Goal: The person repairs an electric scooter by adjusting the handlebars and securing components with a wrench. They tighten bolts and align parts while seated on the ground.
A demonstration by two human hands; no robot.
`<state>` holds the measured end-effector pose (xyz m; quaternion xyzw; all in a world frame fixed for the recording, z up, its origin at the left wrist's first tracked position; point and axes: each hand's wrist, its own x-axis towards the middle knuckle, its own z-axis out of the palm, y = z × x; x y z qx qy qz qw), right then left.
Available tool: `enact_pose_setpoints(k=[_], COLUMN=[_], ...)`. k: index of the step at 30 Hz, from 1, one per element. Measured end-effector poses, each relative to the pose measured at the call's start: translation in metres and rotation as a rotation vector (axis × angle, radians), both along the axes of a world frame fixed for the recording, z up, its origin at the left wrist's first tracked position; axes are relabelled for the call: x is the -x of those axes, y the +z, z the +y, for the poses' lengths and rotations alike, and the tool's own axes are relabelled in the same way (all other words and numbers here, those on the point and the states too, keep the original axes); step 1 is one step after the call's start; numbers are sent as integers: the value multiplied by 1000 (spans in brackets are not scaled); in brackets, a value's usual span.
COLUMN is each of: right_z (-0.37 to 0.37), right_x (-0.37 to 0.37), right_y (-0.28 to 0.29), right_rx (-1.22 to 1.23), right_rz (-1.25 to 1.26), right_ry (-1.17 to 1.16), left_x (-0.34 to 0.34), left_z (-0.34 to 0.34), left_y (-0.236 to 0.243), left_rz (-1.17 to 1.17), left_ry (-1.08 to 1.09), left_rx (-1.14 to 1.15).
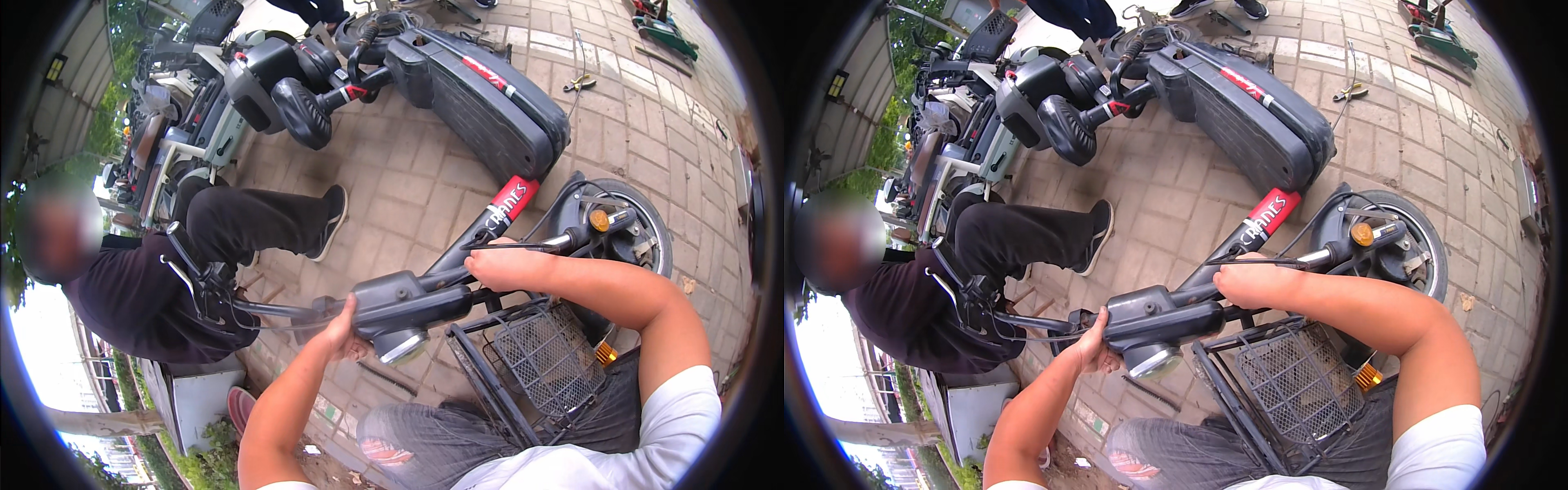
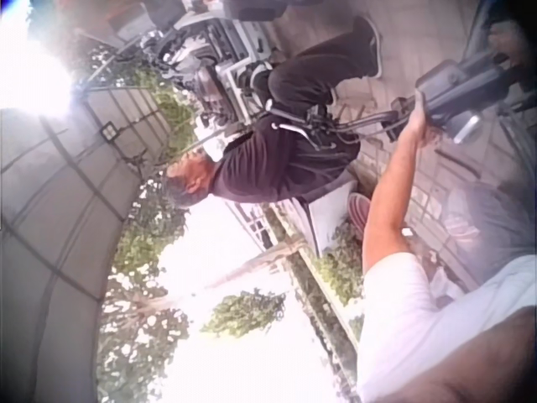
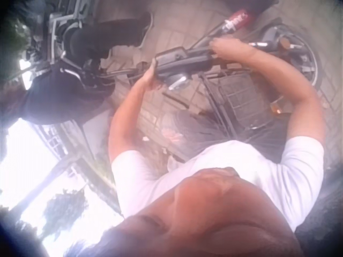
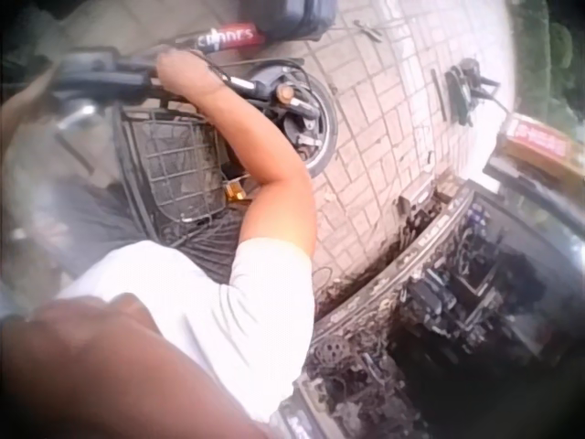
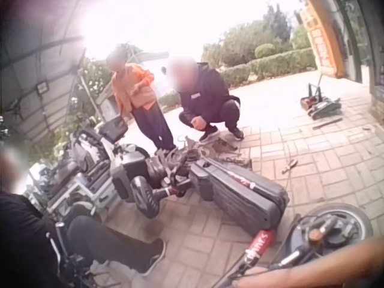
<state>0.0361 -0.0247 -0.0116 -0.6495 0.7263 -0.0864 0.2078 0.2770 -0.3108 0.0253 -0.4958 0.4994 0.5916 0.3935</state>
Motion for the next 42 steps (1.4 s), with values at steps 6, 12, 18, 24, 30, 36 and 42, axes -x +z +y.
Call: enact_pose_setpoints(k=[6,12,18,24,30,36,42], right_z=[-2,-1,-2,2,2,1,0], right_x=[-7,-2,-3,0,-2,0,-2], right_y=[-10,-10,-10,-6,-8,-6,-8], right_rx=[63,102,68,60,75,50,9], right_rz=[53,17,-48,-142,-149,-132,-133], right_ry=[-15,-11,-33,-80,-104,-92,-84], left_x=[4,3,5,6,-12,-6,-8], left_z=[7,7,0,28,29,14,12], left_y=[4,-3,-3,9,5,8,8], left_rz=[-53,-105,-216,-116,143,37,55], left_ry=[35,121,84,275,436,255,220], left_rx=[70,122,272,511,625,489,402])
